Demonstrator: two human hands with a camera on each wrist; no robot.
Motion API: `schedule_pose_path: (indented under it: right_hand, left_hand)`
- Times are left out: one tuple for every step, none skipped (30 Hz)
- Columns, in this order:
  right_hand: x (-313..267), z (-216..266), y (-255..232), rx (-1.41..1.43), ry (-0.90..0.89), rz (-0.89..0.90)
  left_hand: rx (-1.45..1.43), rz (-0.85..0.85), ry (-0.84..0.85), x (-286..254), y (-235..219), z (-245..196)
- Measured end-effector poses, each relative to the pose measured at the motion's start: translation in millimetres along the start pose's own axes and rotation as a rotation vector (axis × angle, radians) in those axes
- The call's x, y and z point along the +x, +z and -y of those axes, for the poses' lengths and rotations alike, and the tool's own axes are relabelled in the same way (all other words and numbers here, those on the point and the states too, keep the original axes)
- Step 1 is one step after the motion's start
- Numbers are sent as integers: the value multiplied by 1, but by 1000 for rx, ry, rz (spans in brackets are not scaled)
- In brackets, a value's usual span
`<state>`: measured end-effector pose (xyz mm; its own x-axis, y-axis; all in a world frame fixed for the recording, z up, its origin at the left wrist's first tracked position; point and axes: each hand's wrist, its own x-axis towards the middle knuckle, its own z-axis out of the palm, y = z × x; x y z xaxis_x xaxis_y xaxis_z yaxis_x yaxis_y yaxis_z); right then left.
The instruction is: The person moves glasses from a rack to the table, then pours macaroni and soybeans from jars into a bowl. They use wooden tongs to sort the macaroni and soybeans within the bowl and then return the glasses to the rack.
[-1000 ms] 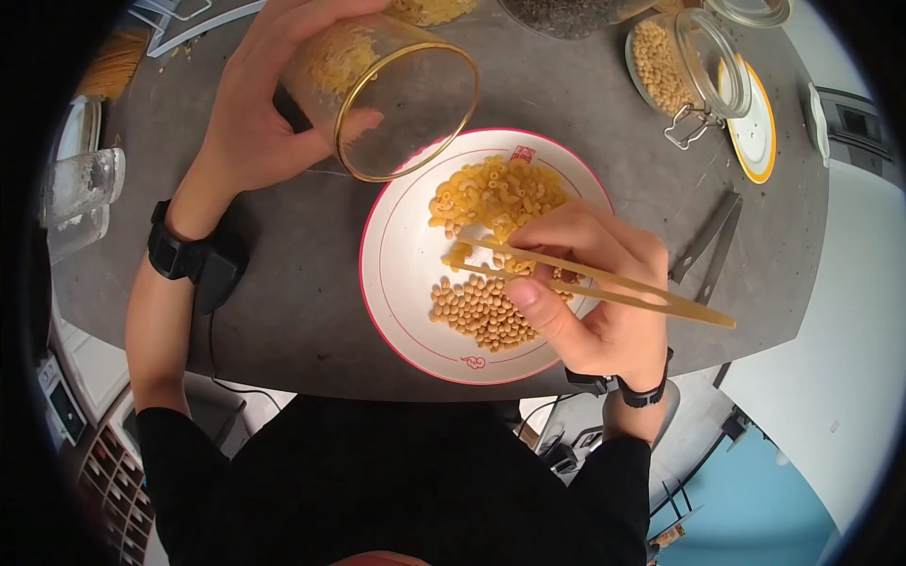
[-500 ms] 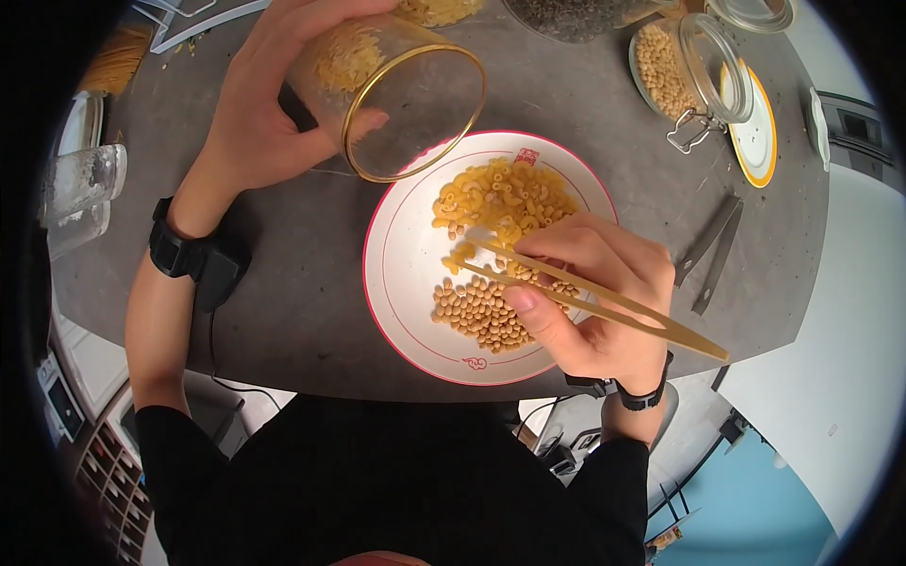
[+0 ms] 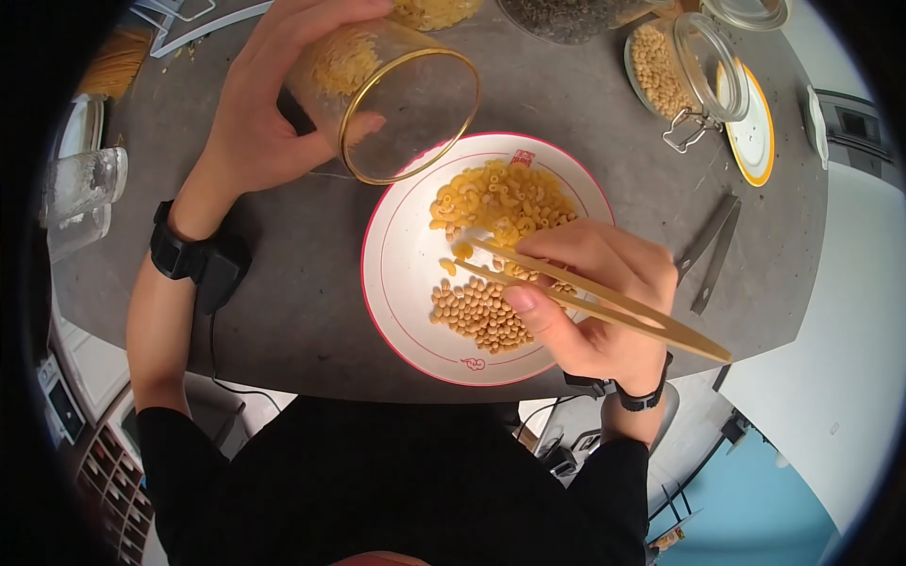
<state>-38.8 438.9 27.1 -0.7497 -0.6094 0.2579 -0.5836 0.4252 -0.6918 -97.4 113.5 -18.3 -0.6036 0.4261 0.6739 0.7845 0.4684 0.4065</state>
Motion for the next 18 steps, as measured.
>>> schedule_pose_path:
  right_hand:
    - [1,1,1,0,-1,0]
    - [1,2,3,2,4,0]
    - [1,3,4,4,9,0]
    - [1,4,4,4,10,0]
    - [0,5,4,-2,13,3]
    - [1,5,4,-8,13,5]
    - [1,6,4,-8,9,6]
    - [1,6,4,-5,8,1]
    - [2,6,5,-2,8,-4]
    - [2,7,5,0,8,-3]
    - [2,8,5,-26,-6,0]
    - [3,8,5,-53,-21,2]
    - [2,8,5,-54,-21,1]
    - [2,7,5,-77,-32,-12]
    - [1,7,5,-98,-42,-24]
    - [1,8,5,-97,-43,-24]
    - [2,9,5,-89,-21,-29]
    - [1,9,5,-83,2,-33]
  left_hand:
    - [-4,5,-7,0,0,-1]
    - [-3,5,-7,0,-1,0]
    - [-3,3,-6,-1,-1,1]
    - [-4,0,-5,-2,0,1]
    - [-5,-1,-4,-2,0,2]
    - [-8,1,-2,-2,0,2]
    - [-9,3,0,-2,0,3]
    - [-6,2,-1,-2,-1,3]
    - [-4,0,0,-1,0,3]
    - [-4,-1,1,-1,0,3]
    - [-5,-1,1,-2,0,3]
    - [-16,-8,8,-2,1,5]
    - [-27,-16,16,-2,2,6]
    - [-25,-17,17,-2,1,5]
    - [-16,-10,10,-1,1,4]
    - [-8,-2,1,-2,0,3]
    - [-8,-2,1,-2,0,3]
    - [-3,0,-5,-2,0,2]
